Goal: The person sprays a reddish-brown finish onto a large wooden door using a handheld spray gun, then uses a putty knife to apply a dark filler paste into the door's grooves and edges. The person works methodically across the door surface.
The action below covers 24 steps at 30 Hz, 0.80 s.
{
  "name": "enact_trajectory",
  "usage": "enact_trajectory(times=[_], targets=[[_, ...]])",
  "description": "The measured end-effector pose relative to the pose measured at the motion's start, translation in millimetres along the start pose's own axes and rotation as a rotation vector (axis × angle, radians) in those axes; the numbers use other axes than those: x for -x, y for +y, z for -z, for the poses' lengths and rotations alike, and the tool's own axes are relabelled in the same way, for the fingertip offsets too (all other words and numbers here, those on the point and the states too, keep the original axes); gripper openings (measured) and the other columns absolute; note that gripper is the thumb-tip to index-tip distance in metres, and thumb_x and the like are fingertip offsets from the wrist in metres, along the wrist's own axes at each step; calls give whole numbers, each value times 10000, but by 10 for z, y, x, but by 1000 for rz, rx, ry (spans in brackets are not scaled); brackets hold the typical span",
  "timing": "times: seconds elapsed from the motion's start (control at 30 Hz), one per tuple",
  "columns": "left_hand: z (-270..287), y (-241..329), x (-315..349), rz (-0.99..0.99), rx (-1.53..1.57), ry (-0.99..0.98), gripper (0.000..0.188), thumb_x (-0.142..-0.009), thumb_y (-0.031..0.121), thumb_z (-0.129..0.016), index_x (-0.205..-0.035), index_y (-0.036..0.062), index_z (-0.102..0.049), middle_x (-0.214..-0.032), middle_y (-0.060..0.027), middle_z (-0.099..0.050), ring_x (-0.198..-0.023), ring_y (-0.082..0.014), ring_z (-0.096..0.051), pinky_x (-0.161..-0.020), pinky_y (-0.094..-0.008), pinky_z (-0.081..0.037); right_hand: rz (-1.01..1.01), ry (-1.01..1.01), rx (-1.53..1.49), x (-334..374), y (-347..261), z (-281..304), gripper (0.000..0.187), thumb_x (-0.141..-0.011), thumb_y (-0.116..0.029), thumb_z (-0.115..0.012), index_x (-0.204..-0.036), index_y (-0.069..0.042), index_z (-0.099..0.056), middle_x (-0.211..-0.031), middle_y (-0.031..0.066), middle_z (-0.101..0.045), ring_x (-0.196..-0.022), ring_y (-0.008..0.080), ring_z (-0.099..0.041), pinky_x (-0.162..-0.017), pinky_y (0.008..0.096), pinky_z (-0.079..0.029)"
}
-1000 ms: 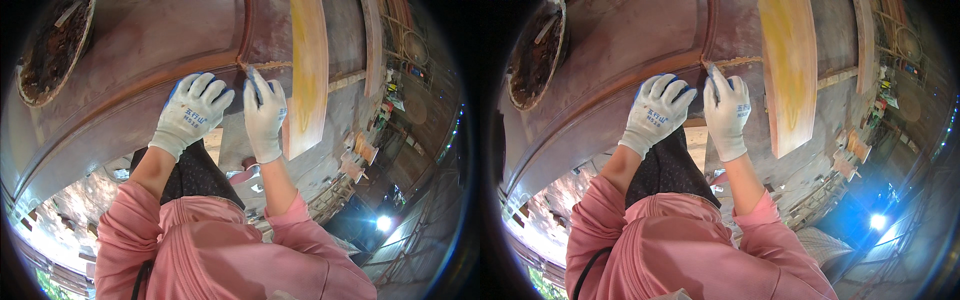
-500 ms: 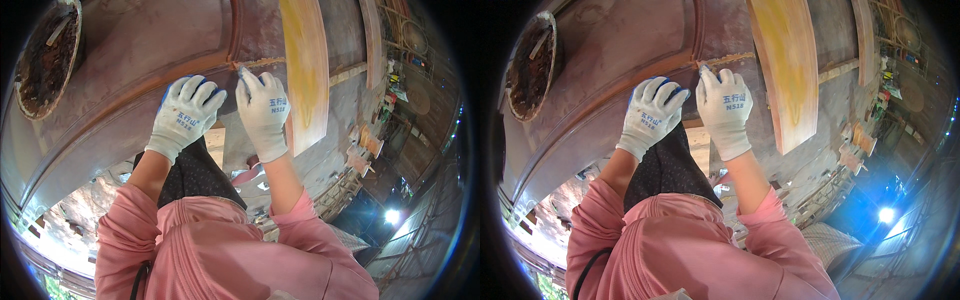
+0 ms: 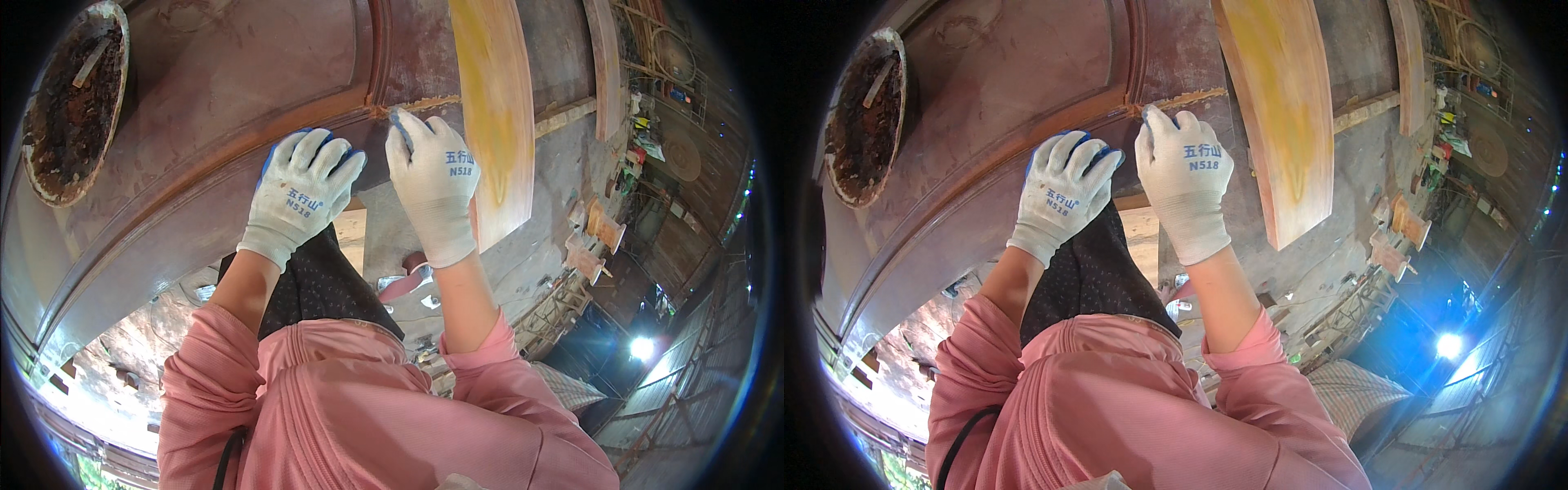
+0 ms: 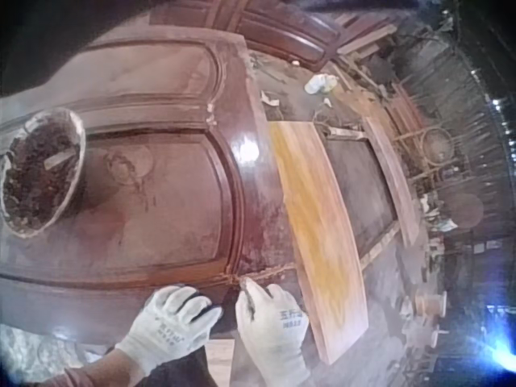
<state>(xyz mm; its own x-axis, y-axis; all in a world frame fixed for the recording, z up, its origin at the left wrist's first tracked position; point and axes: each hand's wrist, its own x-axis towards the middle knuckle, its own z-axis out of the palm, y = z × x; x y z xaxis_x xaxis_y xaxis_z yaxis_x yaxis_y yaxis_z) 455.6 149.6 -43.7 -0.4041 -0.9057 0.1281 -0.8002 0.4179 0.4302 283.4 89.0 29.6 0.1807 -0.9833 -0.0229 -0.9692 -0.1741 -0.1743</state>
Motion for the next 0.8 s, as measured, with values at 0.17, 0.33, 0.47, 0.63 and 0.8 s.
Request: enact_trajectory(times=[0.17,0.33,0.47,0.63,0.8], targets=[[-6,-1,-4,-8,-6,2,423,-831,294,-738,-1250,259,-684,-1289,14,-589,-1290,-246,-498,-1128,-476,-414,0,-136,102,-14,-147,84,207,-920,-205,-672,-1073,-92,-754,-891,125,-706,-821,314,-700,-710,413,-551],[-8,-7,-9,2,28,10,426,-814,281,-746,-1236,249,-692,-1280,14,-590,-1285,-250,-503,-1123,-474,-419,-33,-107,32,-98,-90,127,193,-939,-227,-639,-1039,-110,-756,-905,102,-714,-873,296,-706,-720,414,-552],[-1,-6,-13,-6,29,10,425,-808,275,-748,-1228,241,-693,-1272,12,-590,-1283,-252,-504,-1113,-473,-428,121,-49,193,-149,-48,64,113,-921,-237,-653,-945,-136,-698,-841,57,-685,-780,265,-698,-647,395,-564],[-8,-1,-18,-9,28,3,424,-806,269,-752,-1225,234,-695,-1265,4,-587,-1283,-251,-503,-1110,-471,-427,98,-252,257,-65,-208,103,174,-942,-220,-629,-1049,-122,-726,-916,81,-719,-842,283,-703,-734,410,-566],[7,-15,-20,-8,73,12,418,-806,273,-756,-1217,225,-696,-1259,-2,-585,-1280,-251,-502,-1114,-468,-419,38,-161,122,-49,-127,108,229,-957,-239,-625,-1090,-96,-745,-914,108,-712,-830,308,-700,-725,422,-554]])
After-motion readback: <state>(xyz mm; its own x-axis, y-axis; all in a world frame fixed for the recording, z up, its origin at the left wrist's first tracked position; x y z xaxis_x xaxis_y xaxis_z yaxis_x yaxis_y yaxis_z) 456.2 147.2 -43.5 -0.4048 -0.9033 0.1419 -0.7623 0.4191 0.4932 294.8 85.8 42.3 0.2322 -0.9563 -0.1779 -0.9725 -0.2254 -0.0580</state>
